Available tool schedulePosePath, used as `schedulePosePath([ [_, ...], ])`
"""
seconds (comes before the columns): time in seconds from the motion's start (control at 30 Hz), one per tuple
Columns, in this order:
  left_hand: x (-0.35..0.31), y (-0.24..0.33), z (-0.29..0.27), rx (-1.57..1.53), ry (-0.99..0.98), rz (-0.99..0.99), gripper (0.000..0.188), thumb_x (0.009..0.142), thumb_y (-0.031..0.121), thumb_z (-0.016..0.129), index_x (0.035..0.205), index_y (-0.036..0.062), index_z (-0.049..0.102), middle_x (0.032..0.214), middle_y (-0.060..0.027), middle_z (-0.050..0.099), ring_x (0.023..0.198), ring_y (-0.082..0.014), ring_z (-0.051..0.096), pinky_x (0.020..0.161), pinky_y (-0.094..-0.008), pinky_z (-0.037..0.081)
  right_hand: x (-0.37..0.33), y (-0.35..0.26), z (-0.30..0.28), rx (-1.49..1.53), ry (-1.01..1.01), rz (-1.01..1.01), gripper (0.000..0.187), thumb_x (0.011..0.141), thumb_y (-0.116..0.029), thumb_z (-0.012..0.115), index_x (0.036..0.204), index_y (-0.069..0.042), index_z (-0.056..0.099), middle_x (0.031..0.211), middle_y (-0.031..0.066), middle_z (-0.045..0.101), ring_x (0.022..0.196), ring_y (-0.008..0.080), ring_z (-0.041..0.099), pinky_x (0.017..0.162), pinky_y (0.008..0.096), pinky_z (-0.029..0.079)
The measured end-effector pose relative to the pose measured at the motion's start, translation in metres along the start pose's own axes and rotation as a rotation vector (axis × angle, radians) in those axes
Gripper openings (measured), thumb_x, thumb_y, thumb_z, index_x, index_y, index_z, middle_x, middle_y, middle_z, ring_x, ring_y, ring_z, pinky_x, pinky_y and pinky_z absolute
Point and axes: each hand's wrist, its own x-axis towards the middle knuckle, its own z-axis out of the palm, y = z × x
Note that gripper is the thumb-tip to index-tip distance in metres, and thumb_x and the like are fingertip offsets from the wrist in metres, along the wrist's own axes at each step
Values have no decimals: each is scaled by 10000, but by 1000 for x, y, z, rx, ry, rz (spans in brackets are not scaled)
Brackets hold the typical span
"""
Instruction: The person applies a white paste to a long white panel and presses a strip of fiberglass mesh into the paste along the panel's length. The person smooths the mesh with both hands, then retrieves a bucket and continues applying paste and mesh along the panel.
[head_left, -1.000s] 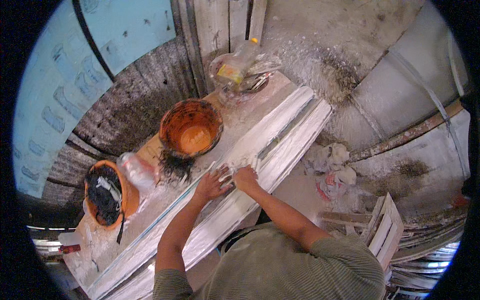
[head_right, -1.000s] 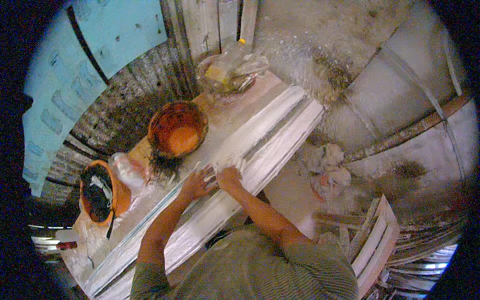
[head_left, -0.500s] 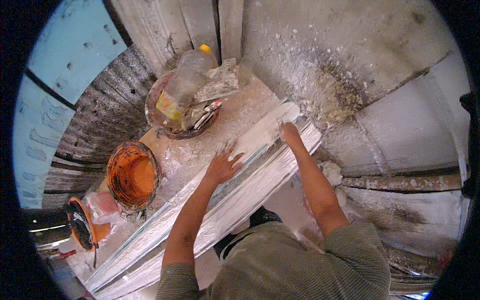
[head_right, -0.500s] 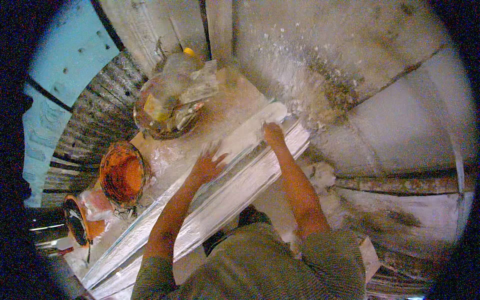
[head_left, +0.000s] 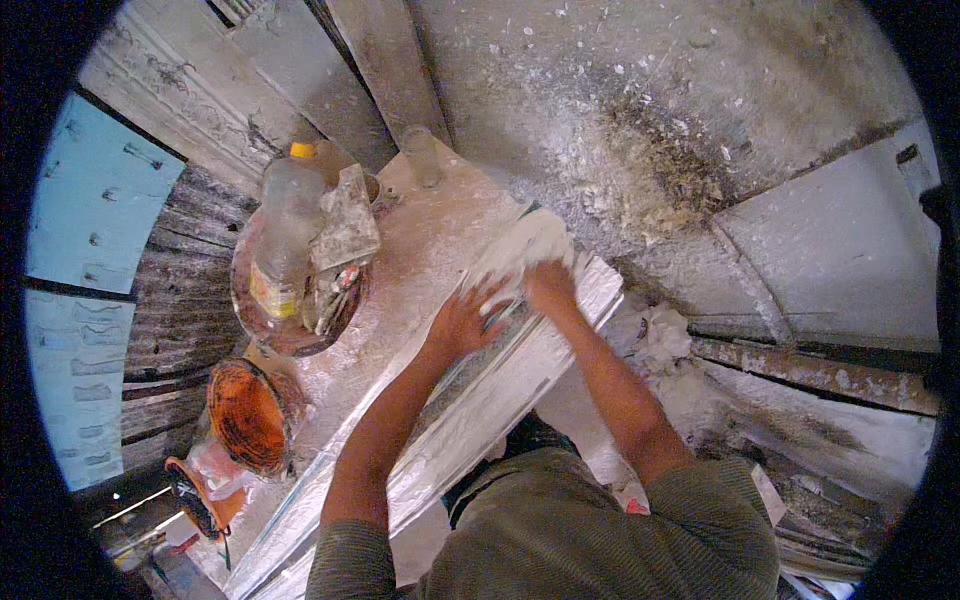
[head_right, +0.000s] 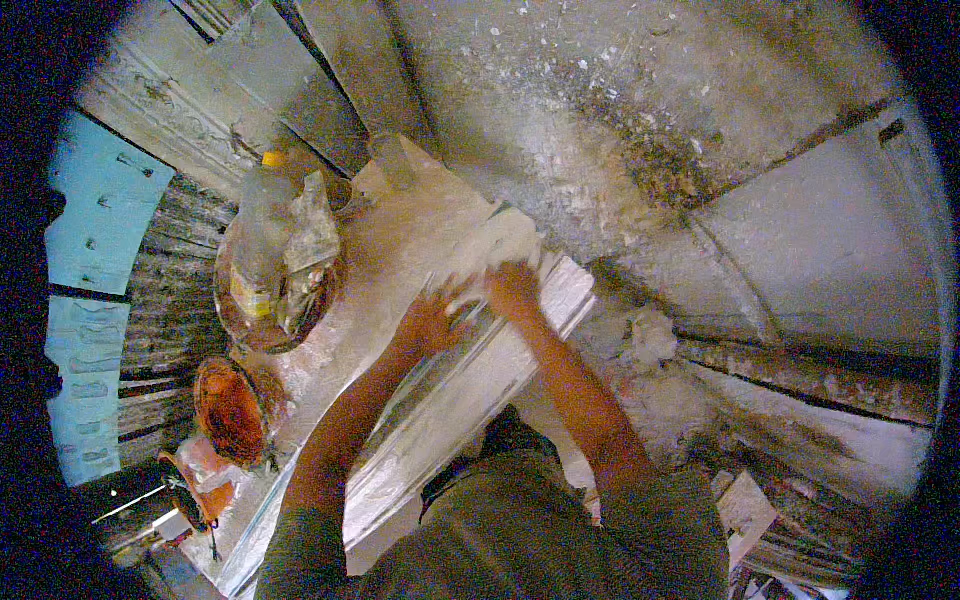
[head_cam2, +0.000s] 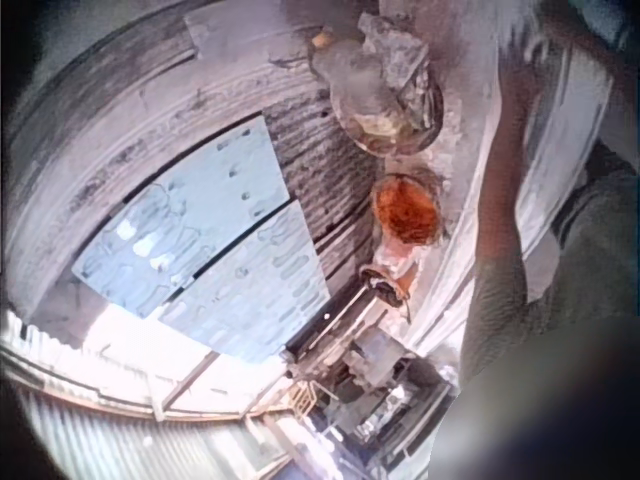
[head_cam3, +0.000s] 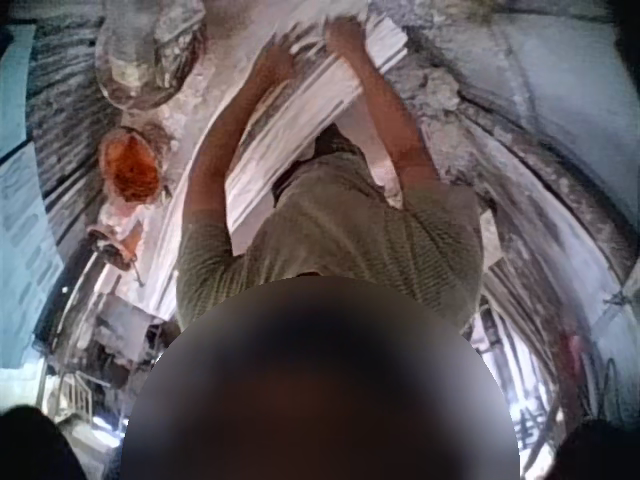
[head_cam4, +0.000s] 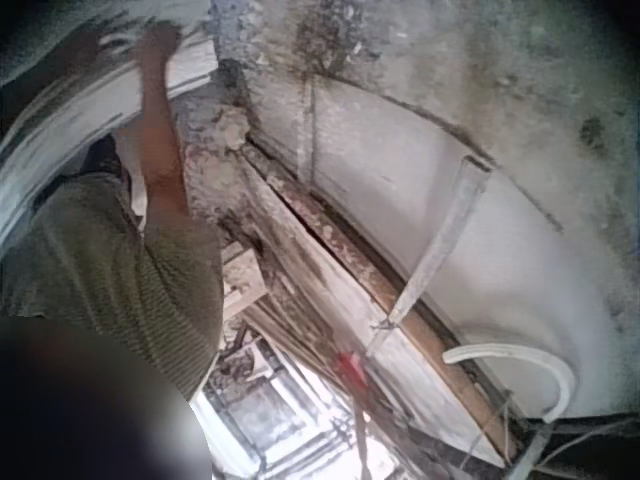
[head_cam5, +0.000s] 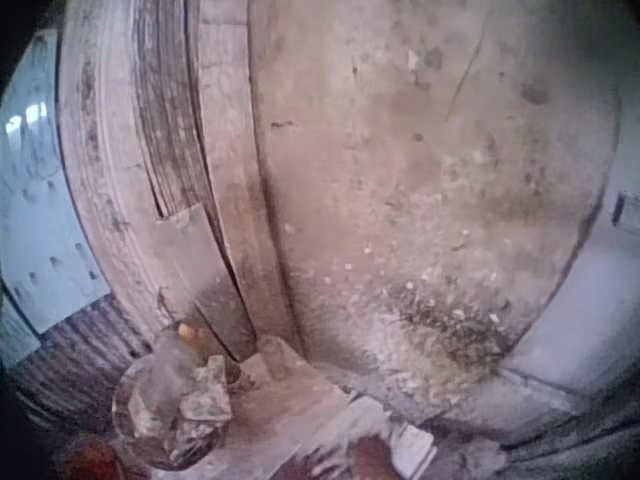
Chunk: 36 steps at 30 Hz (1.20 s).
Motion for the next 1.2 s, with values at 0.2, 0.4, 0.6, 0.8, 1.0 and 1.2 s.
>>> schedulePosePath([
  [0.2,41,2,7,18,127,-128,544,995,524,347,1385,198,541,1629,-14,135,1492,-302,127,1204,-489,138,48,77,-46,180,55,86,377,913,-319,512,935,25,666,908,286,643,900,441,622,805,559,482],
  [0.4,-17,9,11,-24,-182,-49,633,975,557,355,1389,107,519,1575,-92,284,1492,-310,123,1196,-504,156,-41,-47,-9,121,-39,77,272,828,-267,585,829,-47,745,864,198,696,892,379,665,805,557,490],
  [0.6,76,2,31,-404,123,-24,604,935,556,486,1443,230,449,1538,-69,362,1376,-312,384,1121,-468,328,26,71,43,-3,-36,101,243,834,-221,572,914,-32,703,911,196,688,908,372,648,839,527,475],
  [0.8,83,11,51,-246,386,-187,658,950,537,457,1435,94,422,1592,-113,236,1447,-328,250,1164,-478,266,95,194,64,-480,134,-5,238,861,-175,539,993,-18,659,942,196,679,913,355,634,840,495,468],
  [1.0,-75,-5,53,-123,329,-83,674,958,515,455,1421,27,411,1598,-158,188,1461,-335,217,1185,-462,234,19,7,103,-357,-89,-176,305,887,-255,537,1023,-19,673,1052,222,655,1001,399,603,895,526,456],
  [1.2,-319,5,30,-100,230,-219,650,982,502,412,1406,10,451,1606,-124,187,1474,-298,203,1181,-412,250,-104,-219,102,-68,-182,18,460,926,-377,540,1082,41,654,1186,270,593,1132,429,552,968,498,453],
])
